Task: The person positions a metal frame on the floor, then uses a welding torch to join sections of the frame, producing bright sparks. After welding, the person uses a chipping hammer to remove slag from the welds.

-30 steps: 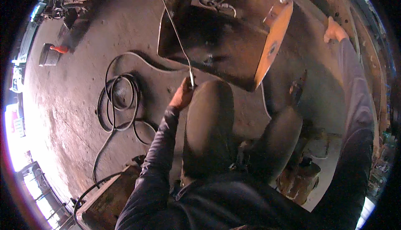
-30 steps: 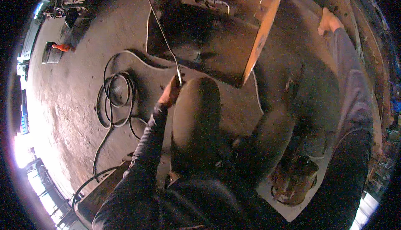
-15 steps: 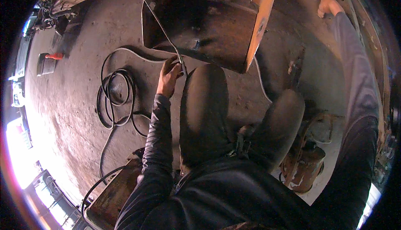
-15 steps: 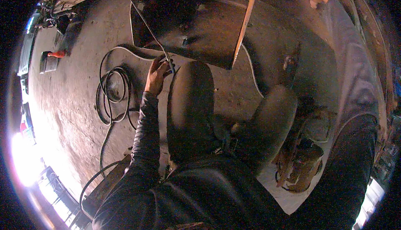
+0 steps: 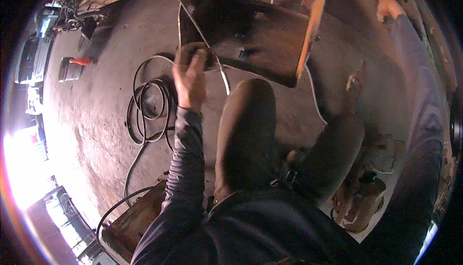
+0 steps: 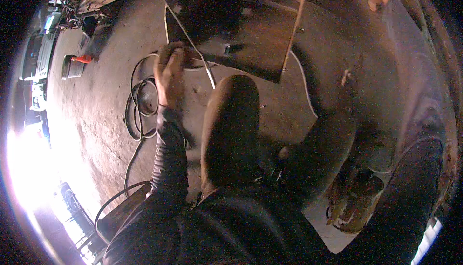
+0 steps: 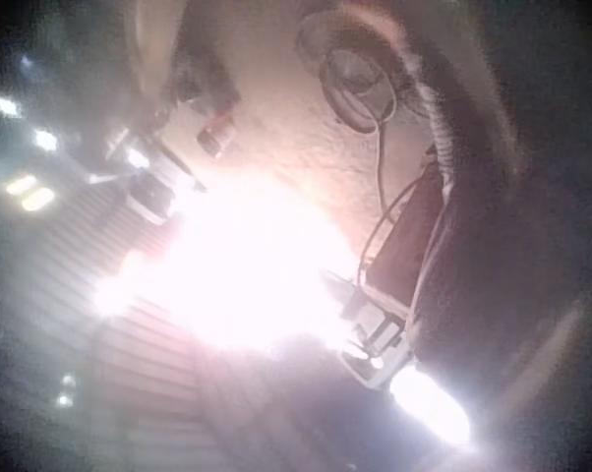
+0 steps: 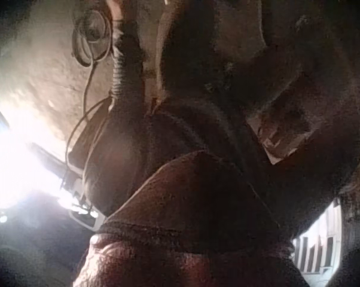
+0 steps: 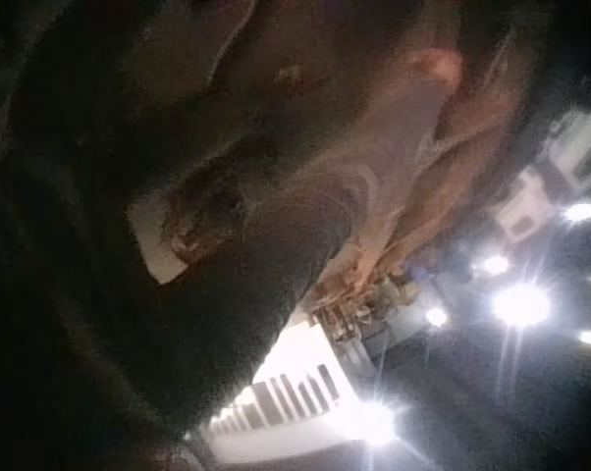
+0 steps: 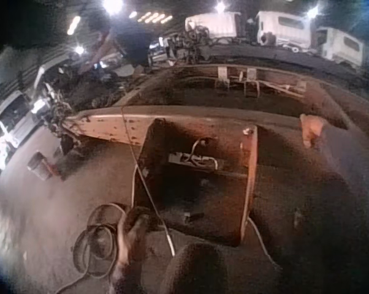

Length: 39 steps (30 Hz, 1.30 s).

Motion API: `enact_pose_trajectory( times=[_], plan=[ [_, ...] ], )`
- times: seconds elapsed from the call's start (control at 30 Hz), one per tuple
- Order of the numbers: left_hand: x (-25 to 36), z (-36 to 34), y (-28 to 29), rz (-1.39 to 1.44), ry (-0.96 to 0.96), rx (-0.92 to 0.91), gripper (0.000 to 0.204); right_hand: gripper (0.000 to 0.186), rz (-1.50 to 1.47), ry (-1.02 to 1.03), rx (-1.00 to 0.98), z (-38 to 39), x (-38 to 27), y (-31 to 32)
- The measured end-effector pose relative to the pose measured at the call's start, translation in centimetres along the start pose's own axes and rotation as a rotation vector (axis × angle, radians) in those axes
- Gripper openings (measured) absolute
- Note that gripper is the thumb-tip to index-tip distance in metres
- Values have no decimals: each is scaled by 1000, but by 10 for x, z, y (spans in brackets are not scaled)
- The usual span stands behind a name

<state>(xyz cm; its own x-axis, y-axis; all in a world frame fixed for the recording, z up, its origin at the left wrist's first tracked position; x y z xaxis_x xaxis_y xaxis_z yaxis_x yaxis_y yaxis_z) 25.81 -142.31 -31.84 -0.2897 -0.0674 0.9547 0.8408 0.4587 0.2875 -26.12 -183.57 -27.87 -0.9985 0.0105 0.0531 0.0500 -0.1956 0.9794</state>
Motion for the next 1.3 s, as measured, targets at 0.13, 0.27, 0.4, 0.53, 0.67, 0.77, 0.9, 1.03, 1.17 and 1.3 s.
enact_pose_trajectory(
  times=[0.13, 0.27, 0.4, 0.53, 0.67, 0.77, 0.9, 1.03, 1.17, 1.3],
  plan=[
    [-5, 61, -93, 283, 341, -176, 23, 105, 25, -30, 43, -17, 28, 3],
    [4, 78, -123, 356, 512, -291, 27, 102, 107, -27, 75, -26, 43, 9],
    [-14, 75, -132, 367, 798, -279, 35, 107, 31, -44, 78, -1, 23, 7],
    [-159, 57, -139, 512, 716, -52, 45, 107, -37, 37, 94, -1, -25, -19],
    [-140, 43, -209, 521, 441, 97, 47, 111, 16, 20, 102, -66, 92, -10],
    [-153, 32, -227, -66, 334, 158, 42, 104, -1, 27, 31, -78, 128, 29],
    [-183, 47, -217, 124, 398, 290, 37, 92, -25, 40, 8, -48, 63, -24],
    [-215, 22, -184, -68, 306, 323, 30, 80, -76, 97, 77, -18, 8, -3],
    [-174, 41, -224, 119, 425, 212, 28, 69, -35, 60, 169, 25, 51, 8],
    [-177, 43, -219, 372, 368, 106, 32, 59, -359, 433, 631, 118, 22, -11]
  ],
)
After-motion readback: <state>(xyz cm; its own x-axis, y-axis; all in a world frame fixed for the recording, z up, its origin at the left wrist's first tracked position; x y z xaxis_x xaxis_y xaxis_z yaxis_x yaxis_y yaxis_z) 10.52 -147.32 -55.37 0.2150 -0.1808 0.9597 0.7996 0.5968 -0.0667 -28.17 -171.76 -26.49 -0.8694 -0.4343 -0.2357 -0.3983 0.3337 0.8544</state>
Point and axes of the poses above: each hand's wrist, its own z-axis away from the middle knuckle, its own y-axis out of the back of the hand, x = y × z, the point moved 1 cm from there along -z, towards the middle knuckle, and after that the axes turned 13 degrees about -z, right-handed, at the moved point
